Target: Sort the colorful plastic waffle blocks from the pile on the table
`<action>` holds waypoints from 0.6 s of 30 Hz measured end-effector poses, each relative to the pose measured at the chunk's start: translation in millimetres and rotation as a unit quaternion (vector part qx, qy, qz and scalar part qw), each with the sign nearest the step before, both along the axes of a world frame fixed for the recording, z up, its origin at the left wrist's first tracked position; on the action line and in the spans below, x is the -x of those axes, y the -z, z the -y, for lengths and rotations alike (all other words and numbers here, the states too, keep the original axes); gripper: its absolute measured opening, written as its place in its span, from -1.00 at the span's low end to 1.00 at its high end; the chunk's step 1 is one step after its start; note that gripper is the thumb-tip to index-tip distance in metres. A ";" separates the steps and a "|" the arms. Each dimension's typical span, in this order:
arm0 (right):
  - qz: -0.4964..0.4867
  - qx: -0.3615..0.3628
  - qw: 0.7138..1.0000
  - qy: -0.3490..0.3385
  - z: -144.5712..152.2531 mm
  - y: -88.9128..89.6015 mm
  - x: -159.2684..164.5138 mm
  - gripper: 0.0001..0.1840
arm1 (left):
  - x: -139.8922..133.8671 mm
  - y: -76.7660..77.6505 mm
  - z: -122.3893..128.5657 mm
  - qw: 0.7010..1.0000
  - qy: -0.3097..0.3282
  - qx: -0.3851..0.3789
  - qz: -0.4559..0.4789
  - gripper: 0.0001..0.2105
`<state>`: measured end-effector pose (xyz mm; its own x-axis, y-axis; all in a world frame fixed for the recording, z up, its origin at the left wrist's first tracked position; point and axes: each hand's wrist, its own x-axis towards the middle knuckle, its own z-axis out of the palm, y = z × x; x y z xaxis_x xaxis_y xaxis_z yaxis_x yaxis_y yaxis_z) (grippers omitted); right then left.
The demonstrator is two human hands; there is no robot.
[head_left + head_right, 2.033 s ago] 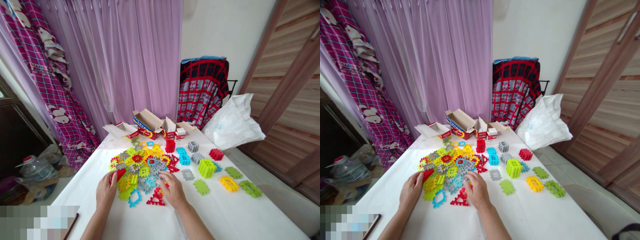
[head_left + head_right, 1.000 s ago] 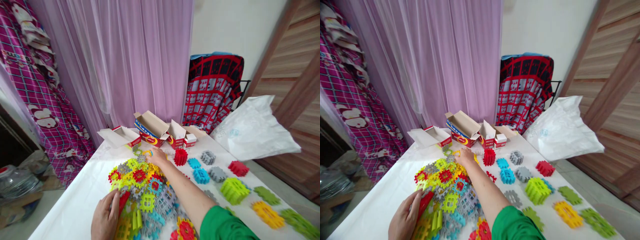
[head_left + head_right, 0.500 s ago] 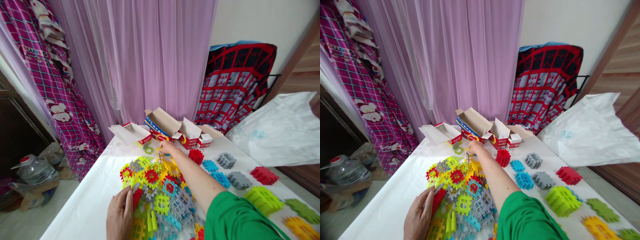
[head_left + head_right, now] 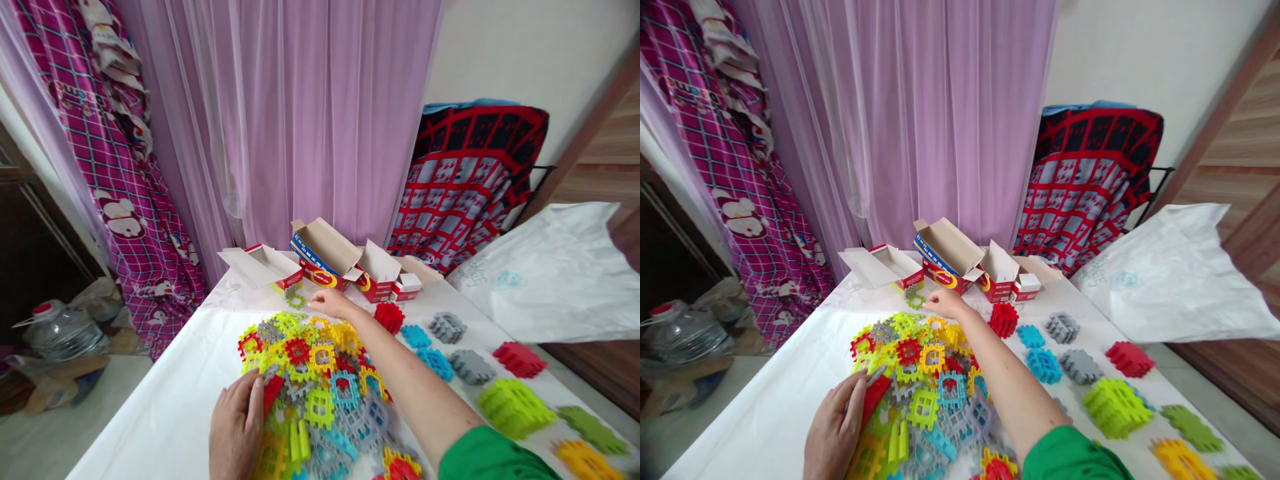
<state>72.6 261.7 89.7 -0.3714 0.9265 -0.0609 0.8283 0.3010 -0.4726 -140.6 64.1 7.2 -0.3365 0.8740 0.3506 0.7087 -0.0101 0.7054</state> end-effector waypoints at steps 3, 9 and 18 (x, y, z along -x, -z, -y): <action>0.028 -0.034 0.997 0.061 -21.4 10.1 34.0 -0.72 | 0.5 1.8 0.1 1.000 -0.002 -0.006 0.001 -0.56; 0.063 -0.021 0.991 0.116 -35.6 24.1 72.1 -0.55 | -1.2 -2.1 1.6 1.000 0.001 -0.015 0.003 -0.59; -0.024 0.022 0.999 0.043 -12.2 2.4 3.7 -0.74 | -2.0 -1.8 1.5 1.000 -0.002 -0.022 0.016 -0.60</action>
